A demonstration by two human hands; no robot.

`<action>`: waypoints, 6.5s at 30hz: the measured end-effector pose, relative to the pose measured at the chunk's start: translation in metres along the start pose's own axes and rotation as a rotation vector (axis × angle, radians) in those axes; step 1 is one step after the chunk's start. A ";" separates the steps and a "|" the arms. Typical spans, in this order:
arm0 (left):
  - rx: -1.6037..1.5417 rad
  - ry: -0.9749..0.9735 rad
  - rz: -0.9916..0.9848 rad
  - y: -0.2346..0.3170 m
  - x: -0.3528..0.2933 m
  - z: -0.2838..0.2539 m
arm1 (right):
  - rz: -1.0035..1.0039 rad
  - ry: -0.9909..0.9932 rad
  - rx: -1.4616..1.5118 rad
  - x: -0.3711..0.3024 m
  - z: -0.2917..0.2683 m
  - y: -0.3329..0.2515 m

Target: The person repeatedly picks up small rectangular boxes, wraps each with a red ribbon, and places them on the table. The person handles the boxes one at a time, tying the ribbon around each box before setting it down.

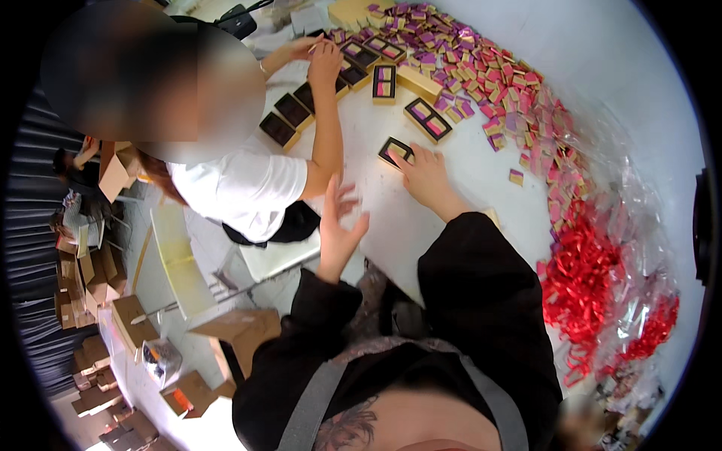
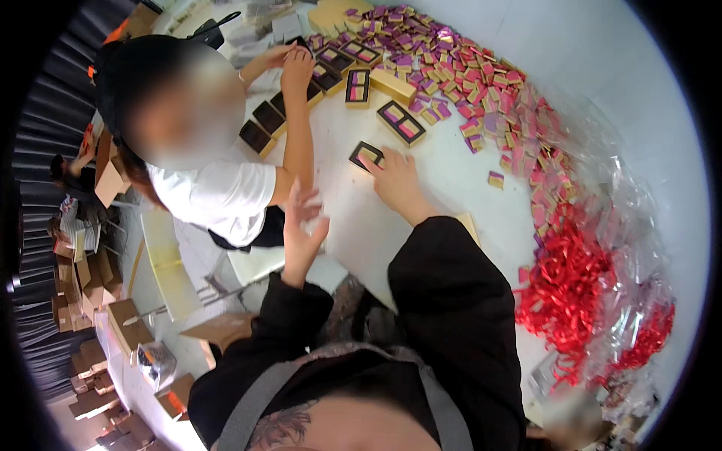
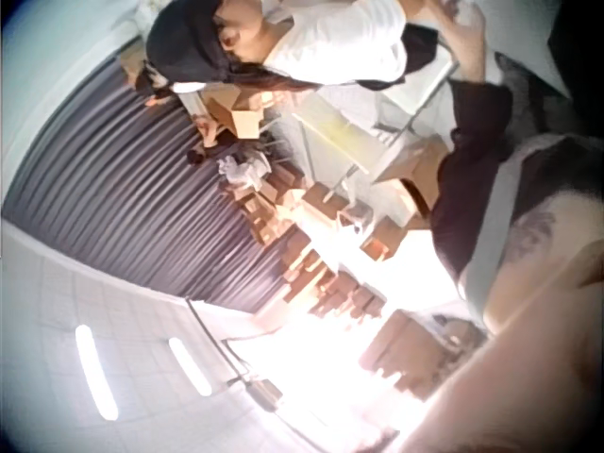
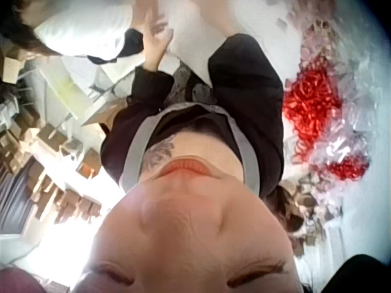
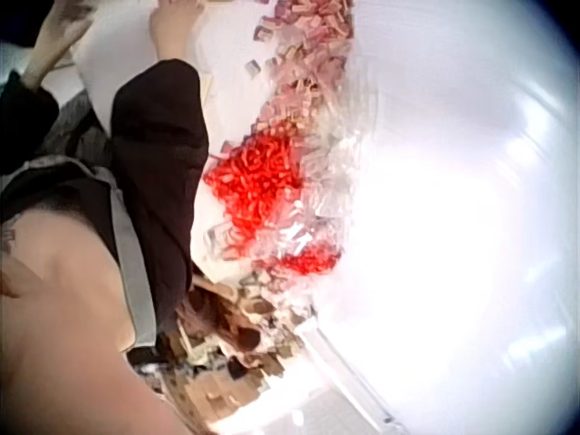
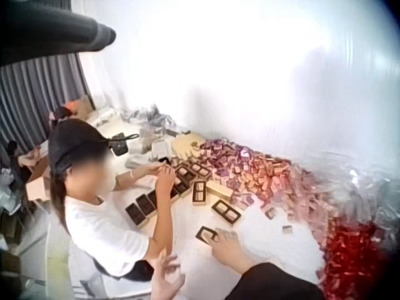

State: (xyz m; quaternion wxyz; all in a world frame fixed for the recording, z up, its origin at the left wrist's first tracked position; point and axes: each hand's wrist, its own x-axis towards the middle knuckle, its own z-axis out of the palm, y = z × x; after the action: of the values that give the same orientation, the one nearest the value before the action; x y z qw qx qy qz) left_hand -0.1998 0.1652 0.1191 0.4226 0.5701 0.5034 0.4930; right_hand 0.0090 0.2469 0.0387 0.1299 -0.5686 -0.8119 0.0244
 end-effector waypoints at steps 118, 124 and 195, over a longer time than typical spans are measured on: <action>0.067 -0.160 -0.445 0.068 0.064 0.046 | 0.522 0.334 0.234 0.045 -0.073 0.056; 0.553 -0.236 -0.231 0.060 0.074 -0.010 | 0.298 0.321 0.709 0.037 -0.079 0.033; -0.273 -0.900 -0.217 0.100 -0.075 -0.047 | 0.953 0.648 1.827 -0.164 -0.163 -0.224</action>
State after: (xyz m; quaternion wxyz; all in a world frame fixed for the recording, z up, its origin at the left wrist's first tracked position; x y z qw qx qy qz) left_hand -0.2307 0.0762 0.2140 0.7184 0.6103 0.2581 0.2120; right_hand -0.1055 -0.0020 0.2080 0.6908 -0.4934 -0.1086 0.5172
